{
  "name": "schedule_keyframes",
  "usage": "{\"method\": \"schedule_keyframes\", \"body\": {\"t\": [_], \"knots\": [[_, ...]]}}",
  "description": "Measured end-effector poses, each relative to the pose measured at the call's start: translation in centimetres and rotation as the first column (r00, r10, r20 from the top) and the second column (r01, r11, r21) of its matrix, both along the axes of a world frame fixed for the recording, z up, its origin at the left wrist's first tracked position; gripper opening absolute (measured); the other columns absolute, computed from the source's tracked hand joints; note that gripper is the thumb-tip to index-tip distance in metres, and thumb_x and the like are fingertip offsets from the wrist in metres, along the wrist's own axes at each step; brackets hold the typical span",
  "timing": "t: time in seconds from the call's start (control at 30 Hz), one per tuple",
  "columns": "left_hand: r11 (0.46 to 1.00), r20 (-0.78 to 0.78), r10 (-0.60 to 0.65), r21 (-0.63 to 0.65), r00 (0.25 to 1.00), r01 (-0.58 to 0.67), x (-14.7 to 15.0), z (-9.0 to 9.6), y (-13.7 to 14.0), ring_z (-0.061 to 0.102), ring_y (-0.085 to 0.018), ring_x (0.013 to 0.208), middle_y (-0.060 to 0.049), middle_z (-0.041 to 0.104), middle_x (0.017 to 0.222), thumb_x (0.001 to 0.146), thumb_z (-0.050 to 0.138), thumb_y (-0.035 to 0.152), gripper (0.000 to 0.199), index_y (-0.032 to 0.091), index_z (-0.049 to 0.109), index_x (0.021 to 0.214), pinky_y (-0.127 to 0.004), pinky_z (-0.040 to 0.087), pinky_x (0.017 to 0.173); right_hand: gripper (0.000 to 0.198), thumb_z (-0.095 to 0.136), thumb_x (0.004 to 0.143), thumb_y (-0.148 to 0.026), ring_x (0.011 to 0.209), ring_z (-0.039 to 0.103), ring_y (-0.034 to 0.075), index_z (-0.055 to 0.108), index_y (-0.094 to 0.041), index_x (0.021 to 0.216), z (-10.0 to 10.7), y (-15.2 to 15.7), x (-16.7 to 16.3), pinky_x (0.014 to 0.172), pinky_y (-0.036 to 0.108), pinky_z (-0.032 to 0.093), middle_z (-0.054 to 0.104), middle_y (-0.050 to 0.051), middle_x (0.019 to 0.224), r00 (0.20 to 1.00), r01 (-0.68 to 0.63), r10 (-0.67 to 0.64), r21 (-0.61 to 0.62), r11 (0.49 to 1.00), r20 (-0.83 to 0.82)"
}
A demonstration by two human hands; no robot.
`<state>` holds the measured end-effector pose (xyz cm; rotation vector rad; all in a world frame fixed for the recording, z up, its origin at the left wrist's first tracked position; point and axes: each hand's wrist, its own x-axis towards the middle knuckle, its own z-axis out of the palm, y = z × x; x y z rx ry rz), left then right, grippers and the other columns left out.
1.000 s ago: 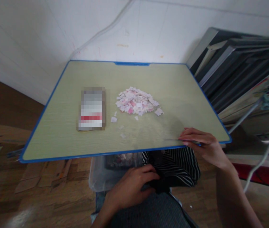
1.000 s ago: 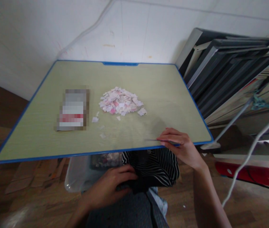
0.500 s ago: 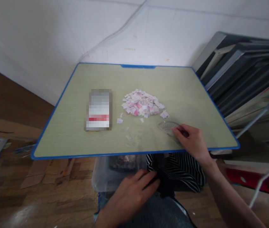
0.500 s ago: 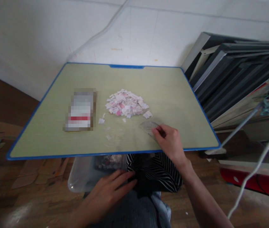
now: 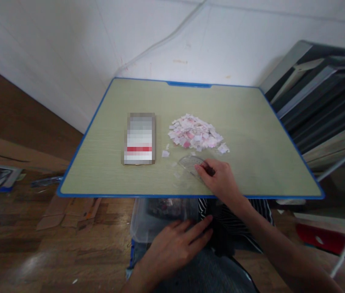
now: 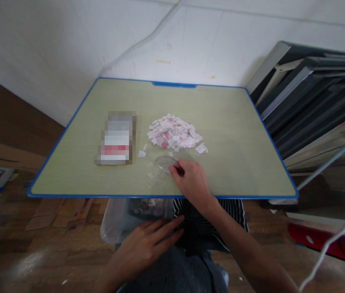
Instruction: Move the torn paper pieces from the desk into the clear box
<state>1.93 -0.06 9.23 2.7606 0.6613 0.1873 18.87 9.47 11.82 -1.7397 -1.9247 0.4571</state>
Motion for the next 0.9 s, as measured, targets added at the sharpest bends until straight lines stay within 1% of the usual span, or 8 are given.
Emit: {"method": "schedule_keyframes", "body": {"t": [0.13,0.23,0.27,0.33,0.43,0.63,0.77,0.9], "knots": [[1.0,-0.011,-0.013,0.0,1.0,0.013,0.2,0.2,0.1,0.052,-0.017,0.096,-0.002,0.027,0.139,0.09,0.032,0.018,0.036,0.018,0.038,0.126,-0.03,0.05,0.071,0.029,0.049,0.078,-0.028,0.046,0.038,0.008,0.044,-0.016,0.052,0.1,0.2,-1.4,0.049,0.023,0.028,0.045,-0.003,0.048,0.99,-0.138,0.138,0.025,0.99,0.006],[1.0,-0.026,-0.016,-0.007,1.0,0.016,0.3,0.3,0.2,0.054,-0.017,0.093,-0.003,0.028,0.139,0.089,0.034,0.016,0.037,0.018,0.037,0.126,-0.029,0.051,0.066,0.028,0.049,0.078,-0.027,0.048,0.041,0.008,0.043,-0.017,0.053,1.0,0.8,-1.2,0.052,0.022,0.031,0.045,-0.003,0.05,0.972,-0.23,0.232,0.073,0.97,-0.025],[1.0,-0.032,-0.022,-0.01,0.999,0.022,0.3,0.3,0.2,0.054,-0.017,0.092,-0.003,0.027,0.139,0.089,0.034,0.016,0.038,0.017,0.036,0.127,-0.028,0.051,0.064,0.027,0.048,0.079,-0.026,0.048,0.042,0.008,0.043,-0.017,0.054,1.5,1.0,-0.8,0.051,0.022,0.032,0.046,-0.003,0.05,0.972,-0.223,0.228,0.079,0.972,-0.052],[0.999,-0.039,-0.029,-0.013,0.999,0.029,0.3,0.2,0.2,0.055,-0.017,0.089,-0.004,0.026,0.139,0.089,0.034,0.015,0.039,0.017,0.035,0.127,-0.028,0.051,0.06,0.027,0.049,0.078,-0.026,0.049,0.043,0.009,0.043,-0.017,0.053,2.3,1.5,0.3,0.049,0.021,0.033,0.047,-0.003,0.05,0.984,-0.142,0.151,0.094,0.985,-0.095],[0.999,-0.034,-0.026,-0.02,0.999,0.025,0.3,0.1,0.2,0.055,-0.016,0.085,-0.004,0.027,0.139,0.088,0.034,0.015,0.038,0.017,0.036,0.126,-0.028,0.051,0.058,0.024,0.051,0.076,-0.028,0.05,0.046,0.01,0.046,-0.018,0.055,3.1,1.7,2.8,0.05,0.022,0.035,0.049,-0.002,0.051,0.996,-0.071,0.076,0.104,0.992,-0.047],[0.999,-0.008,-0.018,-0.027,1.0,0.018,0.2,0.0,0.2,0.055,-0.017,0.087,-0.005,0.029,0.138,0.088,0.038,0.017,0.039,0.017,0.036,0.126,-0.029,0.051,0.055,0.023,0.05,0.075,-0.032,0.051,0.05,0.013,0.052,-0.018,0.057,2.8,0.3,6.9,0.051,0.024,0.037,0.055,0.001,0.053,0.998,0.023,-0.027,0.068,0.997,0.061],[0.999,-0.008,-0.018,-0.035,1.0,0.018,0.2,0.0,0.2,0.056,-0.017,0.085,-0.006,0.03,0.137,0.088,0.037,0.016,0.038,0.017,0.037,0.125,-0.029,0.051,0.055,0.024,0.05,0.074,-0.033,0.05,0.052,0.013,0.054,-0.017,0.057,2.1,-0.3,7.1,0.05,0.025,0.037,0.057,0.002,0.053,0.998,0.019,-0.02,0.011,1.0,0.063],[0.999,-0.023,-0.009,-0.041,1.0,0.008,0.4,0.2,0.2,0.055,-0.017,0.088,-0.004,0.029,0.138,0.088,0.036,0.017,0.037,0.018,0.037,0.125,-0.029,0.051,0.058,0.024,0.049,0.075,-0.03,0.048,0.047,0.011,0.05,-0.017,0.054,1.6,0.2,5.0,0.049,0.023,0.036,0.053,0.001,0.05,0.998,-0.039,0.037,0.031,0.999,0.045]]}}
